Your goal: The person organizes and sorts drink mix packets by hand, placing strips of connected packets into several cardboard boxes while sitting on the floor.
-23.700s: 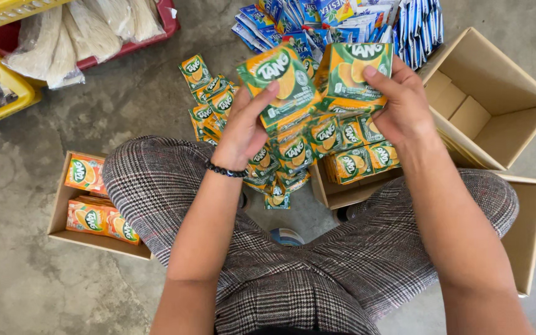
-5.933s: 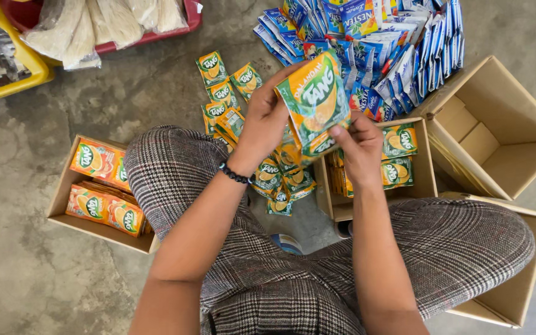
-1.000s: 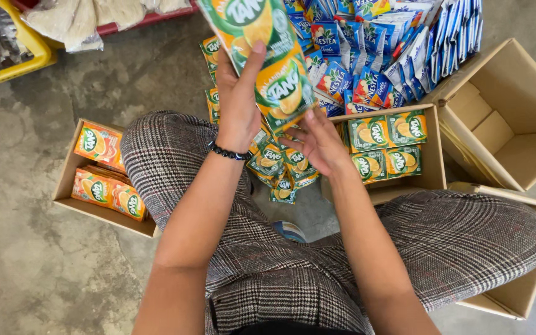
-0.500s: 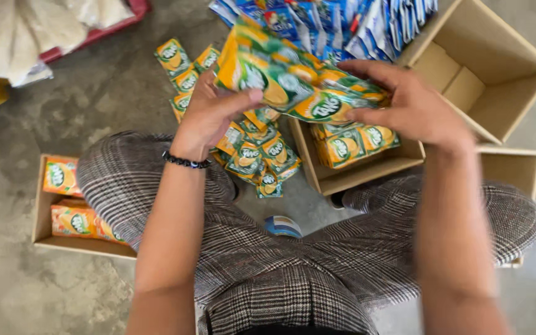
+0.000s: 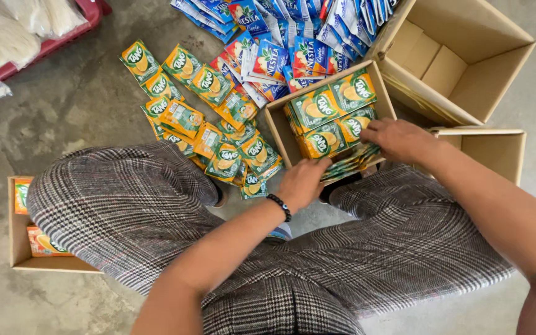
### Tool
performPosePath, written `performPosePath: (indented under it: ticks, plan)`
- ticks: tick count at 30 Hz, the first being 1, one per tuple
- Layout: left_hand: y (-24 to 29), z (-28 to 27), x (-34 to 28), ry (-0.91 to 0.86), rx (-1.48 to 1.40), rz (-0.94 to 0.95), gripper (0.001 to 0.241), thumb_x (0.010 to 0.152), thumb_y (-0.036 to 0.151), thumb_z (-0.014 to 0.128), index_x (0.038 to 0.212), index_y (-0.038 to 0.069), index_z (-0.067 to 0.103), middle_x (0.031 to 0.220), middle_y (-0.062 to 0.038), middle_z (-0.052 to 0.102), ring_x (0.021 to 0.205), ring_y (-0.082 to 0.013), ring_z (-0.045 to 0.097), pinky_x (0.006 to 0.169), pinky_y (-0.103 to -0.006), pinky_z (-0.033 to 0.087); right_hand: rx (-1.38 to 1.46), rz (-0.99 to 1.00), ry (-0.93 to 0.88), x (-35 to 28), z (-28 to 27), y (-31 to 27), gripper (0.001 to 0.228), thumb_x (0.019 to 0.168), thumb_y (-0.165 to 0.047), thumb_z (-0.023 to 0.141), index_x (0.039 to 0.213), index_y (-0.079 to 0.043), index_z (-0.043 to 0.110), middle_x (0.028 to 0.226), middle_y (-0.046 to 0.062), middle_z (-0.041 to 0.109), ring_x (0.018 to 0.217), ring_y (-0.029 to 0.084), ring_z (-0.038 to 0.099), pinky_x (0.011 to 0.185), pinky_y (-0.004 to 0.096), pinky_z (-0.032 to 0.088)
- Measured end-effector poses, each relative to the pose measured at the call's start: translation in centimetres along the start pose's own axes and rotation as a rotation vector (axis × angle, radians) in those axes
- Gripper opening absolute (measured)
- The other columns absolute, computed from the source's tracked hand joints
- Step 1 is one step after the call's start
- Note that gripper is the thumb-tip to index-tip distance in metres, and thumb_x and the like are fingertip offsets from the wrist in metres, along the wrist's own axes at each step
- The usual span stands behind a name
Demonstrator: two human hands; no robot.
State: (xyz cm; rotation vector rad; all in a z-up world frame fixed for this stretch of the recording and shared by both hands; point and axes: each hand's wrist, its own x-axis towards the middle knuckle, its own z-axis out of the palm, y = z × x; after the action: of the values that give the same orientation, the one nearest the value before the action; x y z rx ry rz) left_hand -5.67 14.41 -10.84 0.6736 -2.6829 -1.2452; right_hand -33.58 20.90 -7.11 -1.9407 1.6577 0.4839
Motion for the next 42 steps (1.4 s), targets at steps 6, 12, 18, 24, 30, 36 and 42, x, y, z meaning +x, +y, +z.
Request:
performPosePath:
  ticks: [6, 12, 18, 24, 30, 36, 42]
  plan:
    - [-0.5, 3.2, 0.6, -0.099, -0.041, -0.113, 0.048, 0.090, 0.005, 0.061, 0.137, 0.008, 0.053, 0.105, -0.020, 0.070, 0.094, -0.0400, 0.070, 0.078, -0.0525, 0.056, -0.095, -0.023, -0.031, 1.0, 2.9, 1.3, 0.046, 0.084, -0.008, 0.066, 0.128, -0.019, 0.060, 0.120, 0.006, 0.063, 0.112, 0.031, 0.066, 0.092, 0.043, 0.056]
    - [-0.4, 2.8, 1.9, -0.195, -0.006, -0.173, 0.056, 0.083, 0.003, 0.063, 0.137, 0.007, 0.051, 0.100, -0.021, 0.071, 0.089, -0.0415, 0.071, 0.073, -0.0526, 0.057, -0.039, 0.017, -0.202, 3.2, 2.8, 1.9, 0.053, 0.086, -0.007, 0.065, 0.136, -0.022, 0.057, 0.124, 0.005, 0.064, 0.117, 0.029, 0.066, 0.092, 0.042, 0.058]
    - [0.0, 6.1, 1.2, -0.268, 0.100, -0.311, 0.040, 0.103, 0.032, 0.059, 0.131, 0.004, 0.052, 0.101, -0.024, 0.069, 0.084, -0.0424, 0.071, 0.073, -0.0543, 0.055, -0.122, 0.016, -0.259, 3.8, 5.6, 2.1, 0.057, 0.079, -0.017, 0.072, 0.134, -0.018, 0.056, 0.125, 0.004, 0.065, 0.116, 0.027, 0.067, 0.092, 0.040, 0.059]
    - [-1.6, 9.0, 0.9, -0.216, 0.192, -0.332, 0.050, 0.100, 0.034, 0.052, 0.135, -0.001, 0.055, 0.101, -0.027, 0.069, 0.083, -0.0418, 0.072, 0.075, -0.0517, 0.056, -0.093, 0.007, -0.198, 4.3, 10.0, 3.7, 0.030, 0.093, -0.015, 0.055, 0.122, -0.016, 0.064, 0.115, 0.009, 0.072, 0.111, 0.030, 0.070, 0.090, 0.043, 0.059]
    - [-1.6, 8.5, 2.2, -0.398, 0.022, -0.446, 0.069, 0.105, 0.053, 0.045, 0.133, -0.010, 0.053, 0.100, -0.031, 0.071, 0.094, -0.0463, 0.069, 0.086, -0.0581, 0.051, 0.087, 0.181, -0.449, 4.9, 13.0, 4.4, 0.026, 0.102, -0.018, 0.048, 0.122, -0.013, 0.064, 0.121, 0.018, 0.070, 0.114, 0.036, 0.069, 0.094, 0.049, 0.057]
    - [0.7, 5.4, 2.5, -0.435, 0.080, -0.265, 0.057, 0.096, 0.053, 0.054, 0.104, 0.000, 0.075, 0.105, -0.026, 0.072, 0.097, -0.0399, 0.071, 0.085, -0.0495, 0.057, 0.050, 0.192, -0.426, 5.3, 7.8, 3.0, 0.028, 0.092, -0.014, 0.055, 0.113, -0.010, 0.074, 0.117, 0.018, 0.073, 0.112, 0.037, 0.072, 0.093, 0.049, 0.060]
    - [-7.9, -4.7, 2.7, -0.044, 0.022, -0.281, 0.023, 0.087, 0.025, 0.063, 0.097, 0.014, 0.080, 0.099, -0.017, 0.073, 0.089, -0.0415, 0.068, 0.070, -0.0567, 0.052, 0.154, 0.005, -0.197, 7.7, -4.7, -7.7, 0.028, 0.093, -0.018, 0.055, 0.117, -0.014, 0.068, 0.105, 0.022, 0.072, 0.101, 0.041, 0.070, 0.086, 0.054, 0.056]
